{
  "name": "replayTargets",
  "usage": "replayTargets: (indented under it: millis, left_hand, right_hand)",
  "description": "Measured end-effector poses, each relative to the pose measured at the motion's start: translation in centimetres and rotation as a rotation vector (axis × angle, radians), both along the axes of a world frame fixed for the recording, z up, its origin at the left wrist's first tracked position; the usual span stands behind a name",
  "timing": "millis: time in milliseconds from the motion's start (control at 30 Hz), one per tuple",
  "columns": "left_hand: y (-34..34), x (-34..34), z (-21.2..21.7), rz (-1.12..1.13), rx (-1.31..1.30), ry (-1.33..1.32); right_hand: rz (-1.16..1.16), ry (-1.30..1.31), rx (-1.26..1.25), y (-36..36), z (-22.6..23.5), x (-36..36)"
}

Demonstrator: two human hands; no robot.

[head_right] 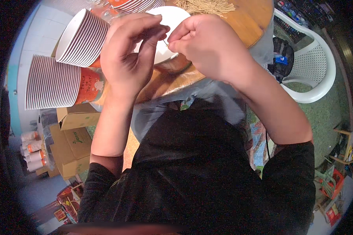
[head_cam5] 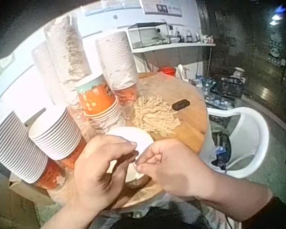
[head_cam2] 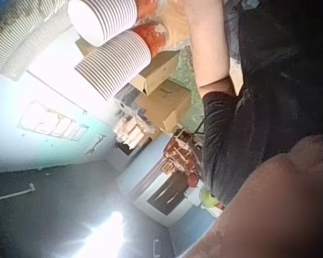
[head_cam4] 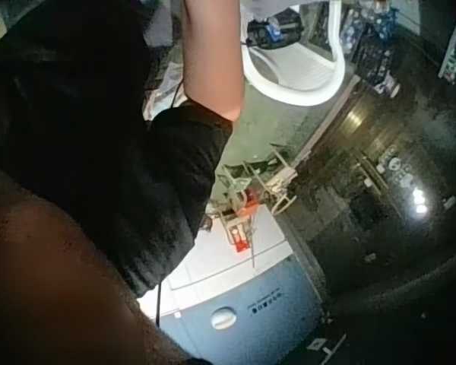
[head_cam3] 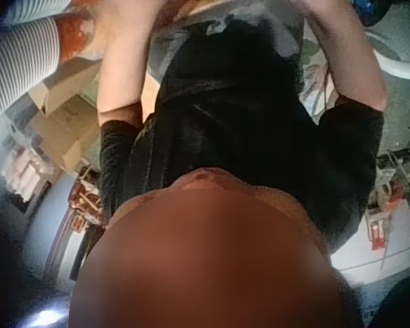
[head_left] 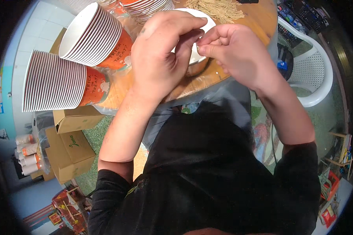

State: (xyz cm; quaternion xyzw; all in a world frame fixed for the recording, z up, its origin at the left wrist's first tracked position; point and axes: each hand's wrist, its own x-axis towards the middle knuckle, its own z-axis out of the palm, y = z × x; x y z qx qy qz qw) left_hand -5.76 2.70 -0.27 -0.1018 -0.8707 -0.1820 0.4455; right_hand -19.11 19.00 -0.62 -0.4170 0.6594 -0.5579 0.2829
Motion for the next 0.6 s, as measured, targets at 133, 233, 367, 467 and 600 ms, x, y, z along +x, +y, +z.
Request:
replayTargets:
  millis: [133, 233, 367, 467, 600]
  left_hand:
    - [-0.1, -0.6, -0.6, -0.037, 0.188, 0.082]
    - [0.2, -0.6, -0.8, -0.037, 0.288, 0.077]
    - [0.1, -0.6, -0.5, -0.040, 0.417, -0.064]
    - [0.4, -0.5, 0.6, -0.114, 0.484, -0.218]
    - [2.2, -0.3, 3.2, 0.024, 0.527, -0.259]
  right_hand:
    - [-0.055, -0.142, 0.047, -0.1, 0.3, -0.2]
    - [-0.062, -0.135, 0.032, -0.1, -0.1, -0.3]
    - [-0.004, -0.122, 0.049, 0.1, 0.5, 0.2]
    - [0.048, -0.148, 0.027, 0.1, 0.5, 0.0]
    - [0.088, -0.167, 0.022, 0.0, 0.4, 0.1]
